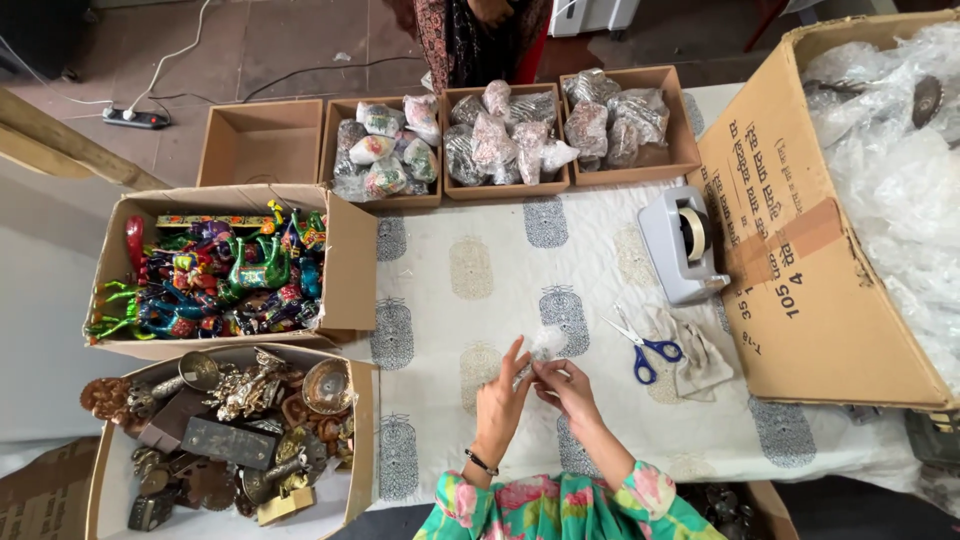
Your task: The person sits at a table with boxes of colorful decorative figurines. They cut pieces of bubble wrap with scissors, wrap each figurine in the bubble wrap by hand, and place the wrapped items into cardboard boxes alongside other already wrapped pieces.
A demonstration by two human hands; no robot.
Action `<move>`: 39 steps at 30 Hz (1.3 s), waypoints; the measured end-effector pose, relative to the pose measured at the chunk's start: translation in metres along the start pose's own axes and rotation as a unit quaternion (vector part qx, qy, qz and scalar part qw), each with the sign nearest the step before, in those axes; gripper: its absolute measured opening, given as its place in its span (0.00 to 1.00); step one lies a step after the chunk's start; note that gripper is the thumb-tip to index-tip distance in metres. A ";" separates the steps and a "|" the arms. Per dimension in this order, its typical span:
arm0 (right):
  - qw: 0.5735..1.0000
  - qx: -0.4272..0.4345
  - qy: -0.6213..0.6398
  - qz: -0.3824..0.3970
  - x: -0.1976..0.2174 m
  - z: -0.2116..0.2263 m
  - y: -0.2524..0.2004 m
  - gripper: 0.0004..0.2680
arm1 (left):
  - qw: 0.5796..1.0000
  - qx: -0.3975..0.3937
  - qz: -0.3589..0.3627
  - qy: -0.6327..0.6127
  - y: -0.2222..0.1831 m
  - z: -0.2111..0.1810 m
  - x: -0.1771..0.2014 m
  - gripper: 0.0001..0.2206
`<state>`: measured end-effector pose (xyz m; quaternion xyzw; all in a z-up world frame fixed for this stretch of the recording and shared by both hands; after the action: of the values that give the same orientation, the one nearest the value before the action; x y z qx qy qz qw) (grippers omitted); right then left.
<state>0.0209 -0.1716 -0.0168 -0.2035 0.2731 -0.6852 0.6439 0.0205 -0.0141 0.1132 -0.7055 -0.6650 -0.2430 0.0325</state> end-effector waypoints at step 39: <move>0.606 0.284 -0.557 -0.492 0.232 0.187 0.040 0.13 | 0.948 0.269 -0.003 -0.169 -0.008 0.033 -0.010 0.14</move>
<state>0.1487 -0.4234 0.0846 -0.4560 -0.4877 -0.6963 0.2635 0.0225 -0.0098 0.0779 -0.6992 -0.7035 0.0675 0.1074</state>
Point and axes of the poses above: each hand's wrist, its own y-axis towards the middle knuckle, its own x-axis out of the back of the hand, z = x × y, the point moved 4 cm from there along y, towards the middle knuckle, and after that the axes turned 15 degrees about -y, right-handed, at the moved point
